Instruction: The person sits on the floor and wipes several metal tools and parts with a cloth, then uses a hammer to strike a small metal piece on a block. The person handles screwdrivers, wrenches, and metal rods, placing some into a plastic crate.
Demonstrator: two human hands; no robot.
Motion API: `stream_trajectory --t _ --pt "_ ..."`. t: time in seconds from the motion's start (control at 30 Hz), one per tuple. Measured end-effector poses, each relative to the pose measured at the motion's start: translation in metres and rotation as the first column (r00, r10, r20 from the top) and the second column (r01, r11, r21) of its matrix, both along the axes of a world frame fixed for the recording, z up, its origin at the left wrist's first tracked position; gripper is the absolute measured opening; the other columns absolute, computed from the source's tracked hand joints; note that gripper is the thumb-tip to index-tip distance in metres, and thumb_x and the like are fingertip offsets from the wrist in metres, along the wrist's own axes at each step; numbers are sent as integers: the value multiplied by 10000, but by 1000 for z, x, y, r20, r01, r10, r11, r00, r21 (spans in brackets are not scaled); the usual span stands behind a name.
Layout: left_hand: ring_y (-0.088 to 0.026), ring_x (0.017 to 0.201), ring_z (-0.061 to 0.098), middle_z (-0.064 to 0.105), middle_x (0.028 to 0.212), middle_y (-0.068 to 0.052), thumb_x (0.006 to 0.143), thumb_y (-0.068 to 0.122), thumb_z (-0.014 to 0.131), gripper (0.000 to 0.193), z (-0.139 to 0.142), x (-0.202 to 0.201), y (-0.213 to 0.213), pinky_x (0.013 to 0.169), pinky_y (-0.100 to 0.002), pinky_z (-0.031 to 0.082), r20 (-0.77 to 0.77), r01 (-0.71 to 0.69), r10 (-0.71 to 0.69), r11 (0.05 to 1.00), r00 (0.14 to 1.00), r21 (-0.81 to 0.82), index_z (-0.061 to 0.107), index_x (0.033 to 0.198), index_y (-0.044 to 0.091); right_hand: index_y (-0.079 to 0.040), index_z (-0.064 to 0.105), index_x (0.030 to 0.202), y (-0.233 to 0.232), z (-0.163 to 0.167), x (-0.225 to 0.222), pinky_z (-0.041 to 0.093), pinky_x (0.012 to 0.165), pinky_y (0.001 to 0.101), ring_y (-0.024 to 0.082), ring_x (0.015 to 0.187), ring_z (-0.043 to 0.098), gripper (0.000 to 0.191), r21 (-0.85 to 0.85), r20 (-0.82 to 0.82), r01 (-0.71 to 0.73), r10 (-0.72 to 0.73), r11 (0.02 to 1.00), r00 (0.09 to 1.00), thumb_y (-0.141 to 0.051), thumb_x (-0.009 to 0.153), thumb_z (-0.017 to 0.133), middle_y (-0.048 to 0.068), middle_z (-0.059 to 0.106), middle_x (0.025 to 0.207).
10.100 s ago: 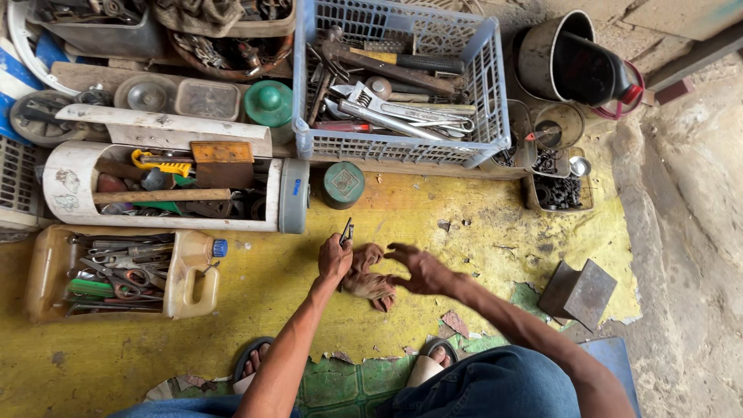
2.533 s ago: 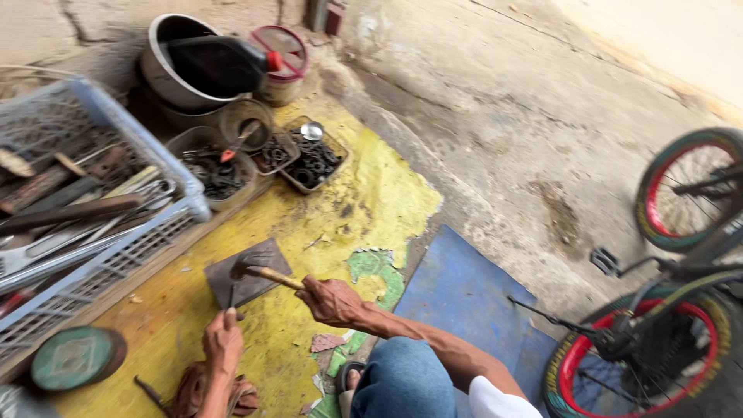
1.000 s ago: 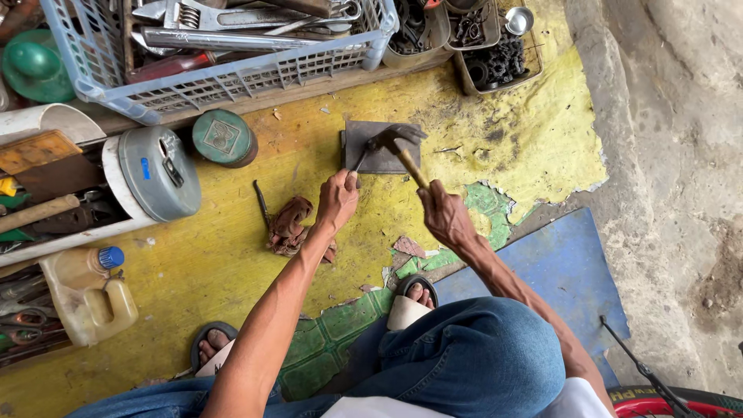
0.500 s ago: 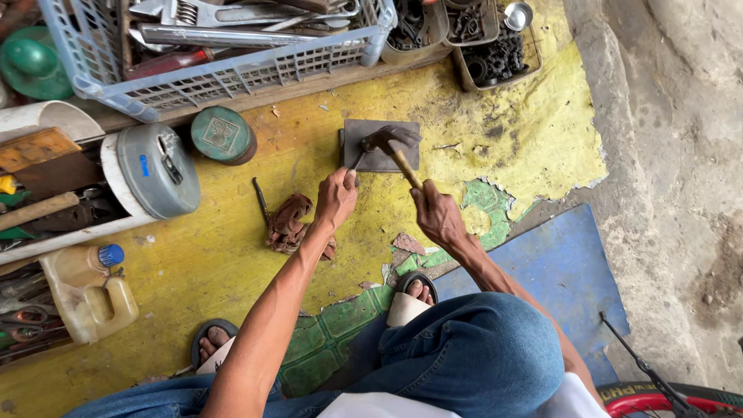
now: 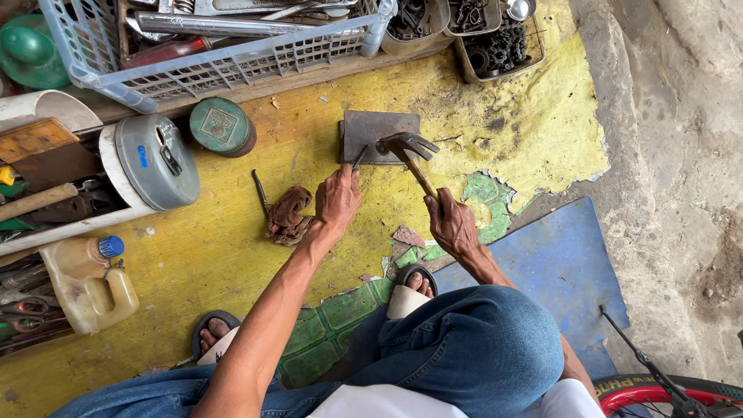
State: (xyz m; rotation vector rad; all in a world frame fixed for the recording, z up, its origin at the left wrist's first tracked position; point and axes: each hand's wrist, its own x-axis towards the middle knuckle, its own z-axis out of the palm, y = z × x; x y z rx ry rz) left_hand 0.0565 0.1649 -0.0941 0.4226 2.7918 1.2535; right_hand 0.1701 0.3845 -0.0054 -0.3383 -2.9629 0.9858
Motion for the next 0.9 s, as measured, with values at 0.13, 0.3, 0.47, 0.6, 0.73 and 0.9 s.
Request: stream_trajectory --t 0.13,0.3,0.47,0.6,0.73,0.9 --pt "-172 515 595 663 729 -101 1035 138 589 129 8 -2 0 401 -347 492 57 -8 8 1000 998 5 643 1033 20 -53 571 1018 -2 14 -7 394 442 469 340 450 555 219 33 -88 -28 30 999 996 -267 1058 596 163 550 557" --pt "-170 509 574 653 682 -86 1052 147 594 140 5 -2 4 418 -337 470 142 -50 40 996 989 73 654 1013 27 -38 585 1064 -4 28 -15 390 406 419 233 408 505 153 -40 -156 -2 -4 999 988 -188 1077 558 112 520 540" --pt "-138 566 580 655 740 -58 1049 173 608 143 0 -3 1 470 -325 483 175 -49 39 998 984 50 652 991 50 -33 577 1132 -6 34 -14 418 445 383 173 474 555 119 -77 -397 -72 35 994 917 -143 1103 542 96 551 633" --pt "-172 650 551 655 749 -66 1035 198 643 159 -1 1 2 695 -371 499 47 -37 35 998 998 44 666 1024 42 -54 585 1097 -7 34 -14 391 412 388 181 422 521 121 -37 -263 -90 77 995 962 -174 1091 573 80 545 570" --pt "-207 733 541 656 805 -74 1018 199 638 154 1 1 2 713 -389 482 130 -55 52 998 990 26 689 1024 53 -56 593 1117 -7 30 -11 392 412 377 171 428 525 136 28 -233 -98 102 995 967 -188 1081 586 81 555 576" --pt "-195 683 581 647 769 -80 1056 222 630 196 0 -4 1 678 -386 505 196 -8 11 1000 981 -15 693 1005 43 -32 558 1135 0 14 -4 395 394 343 133 437 529 138 -45 -360 -93 71 995 930 -162 1107 524 45 558 599"
